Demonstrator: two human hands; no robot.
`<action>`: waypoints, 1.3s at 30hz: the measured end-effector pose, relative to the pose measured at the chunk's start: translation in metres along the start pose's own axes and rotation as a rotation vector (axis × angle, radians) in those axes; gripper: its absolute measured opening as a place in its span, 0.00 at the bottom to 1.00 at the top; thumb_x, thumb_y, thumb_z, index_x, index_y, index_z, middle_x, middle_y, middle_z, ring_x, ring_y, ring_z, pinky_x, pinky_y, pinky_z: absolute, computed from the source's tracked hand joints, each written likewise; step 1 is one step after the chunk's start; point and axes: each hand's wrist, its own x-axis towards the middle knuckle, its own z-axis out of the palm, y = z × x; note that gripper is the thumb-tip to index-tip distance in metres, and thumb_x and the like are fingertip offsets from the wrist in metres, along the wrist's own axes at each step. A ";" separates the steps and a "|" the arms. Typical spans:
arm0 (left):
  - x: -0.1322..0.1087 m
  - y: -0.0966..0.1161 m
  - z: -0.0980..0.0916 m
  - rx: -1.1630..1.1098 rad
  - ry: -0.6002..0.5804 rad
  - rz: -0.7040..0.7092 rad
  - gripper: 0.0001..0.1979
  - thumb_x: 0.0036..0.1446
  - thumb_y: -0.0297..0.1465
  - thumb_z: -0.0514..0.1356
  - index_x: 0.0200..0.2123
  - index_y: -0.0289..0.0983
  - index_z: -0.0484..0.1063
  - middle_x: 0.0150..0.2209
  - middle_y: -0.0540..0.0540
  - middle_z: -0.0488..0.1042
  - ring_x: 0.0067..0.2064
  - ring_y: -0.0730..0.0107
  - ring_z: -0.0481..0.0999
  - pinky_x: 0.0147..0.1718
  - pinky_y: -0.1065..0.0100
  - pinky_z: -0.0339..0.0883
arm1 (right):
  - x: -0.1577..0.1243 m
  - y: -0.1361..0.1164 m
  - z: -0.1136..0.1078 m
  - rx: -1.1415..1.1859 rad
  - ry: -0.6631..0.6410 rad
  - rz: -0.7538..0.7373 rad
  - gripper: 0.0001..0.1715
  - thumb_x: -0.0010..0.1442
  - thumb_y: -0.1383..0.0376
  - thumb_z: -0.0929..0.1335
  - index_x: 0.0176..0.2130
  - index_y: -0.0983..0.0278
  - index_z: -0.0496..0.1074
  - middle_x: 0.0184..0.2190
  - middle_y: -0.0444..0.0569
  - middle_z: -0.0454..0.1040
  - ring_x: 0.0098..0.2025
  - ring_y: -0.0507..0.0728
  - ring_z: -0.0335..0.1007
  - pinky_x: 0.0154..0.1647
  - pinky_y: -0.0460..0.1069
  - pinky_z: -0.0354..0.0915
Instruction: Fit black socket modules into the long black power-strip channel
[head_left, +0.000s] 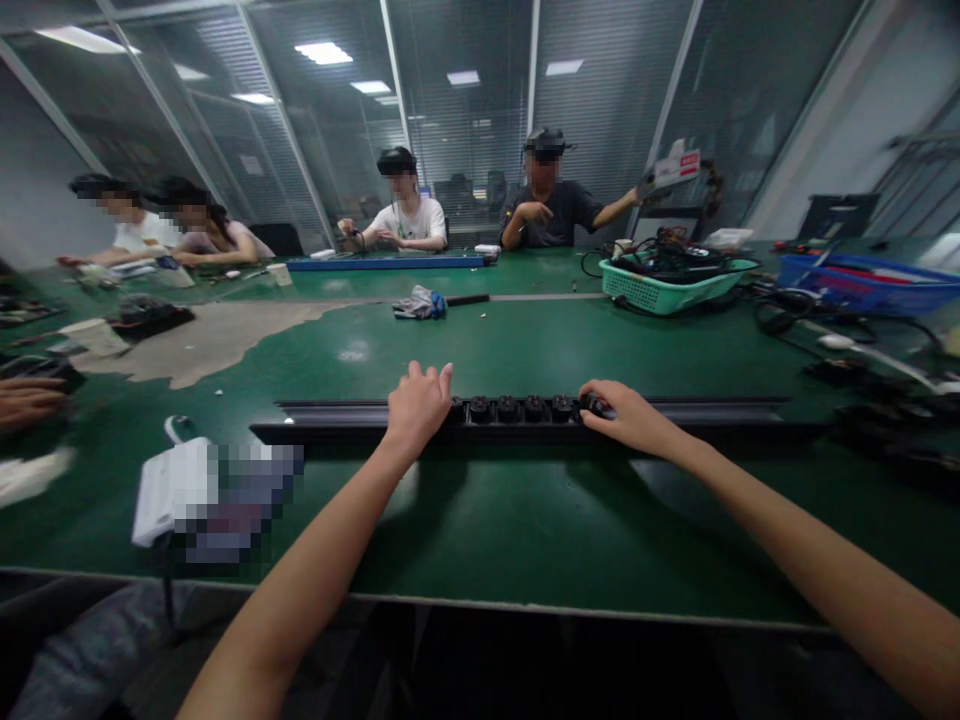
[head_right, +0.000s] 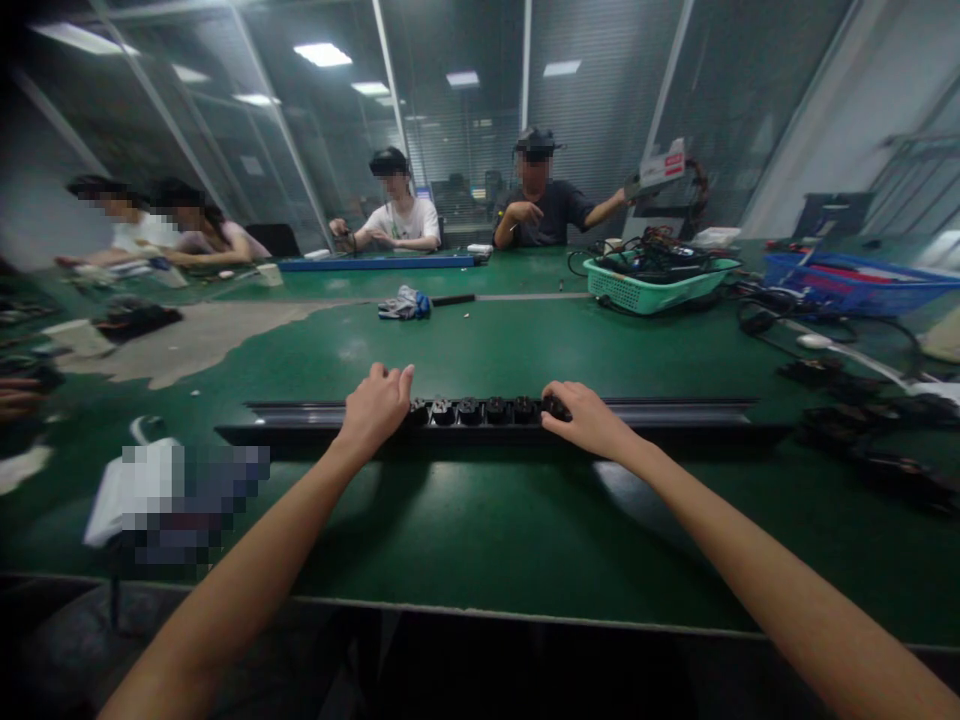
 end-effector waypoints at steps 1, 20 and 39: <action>-0.002 0.004 0.000 -0.004 -0.006 0.011 0.35 0.68 0.45 0.31 0.46 0.34 0.73 0.46 0.33 0.70 0.43 0.50 0.77 0.36 0.57 0.70 | -0.003 0.002 -0.002 0.005 0.002 0.001 0.15 0.60 0.57 0.64 0.44 0.62 0.68 0.36 0.50 0.71 0.38 0.58 0.65 0.41 0.54 0.62; -0.026 0.049 0.027 -0.028 0.112 0.579 0.26 0.66 0.49 0.43 0.47 0.36 0.70 0.43 0.39 0.75 0.44 0.57 0.73 0.47 0.57 0.60 | -0.011 0.006 0.011 0.015 0.144 0.084 0.16 0.63 0.53 0.63 0.43 0.63 0.67 0.41 0.54 0.73 0.44 0.61 0.67 0.47 0.57 0.63; -0.022 0.047 0.028 0.005 0.165 0.616 0.25 0.67 0.49 0.43 0.44 0.36 0.69 0.40 0.41 0.75 0.40 0.58 0.74 0.41 0.59 0.59 | -0.017 0.015 -0.003 0.003 0.116 0.164 0.13 0.60 0.56 0.64 0.41 0.62 0.66 0.39 0.51 0.71 0.42 0.59 0.66 0.44 0.53 0.61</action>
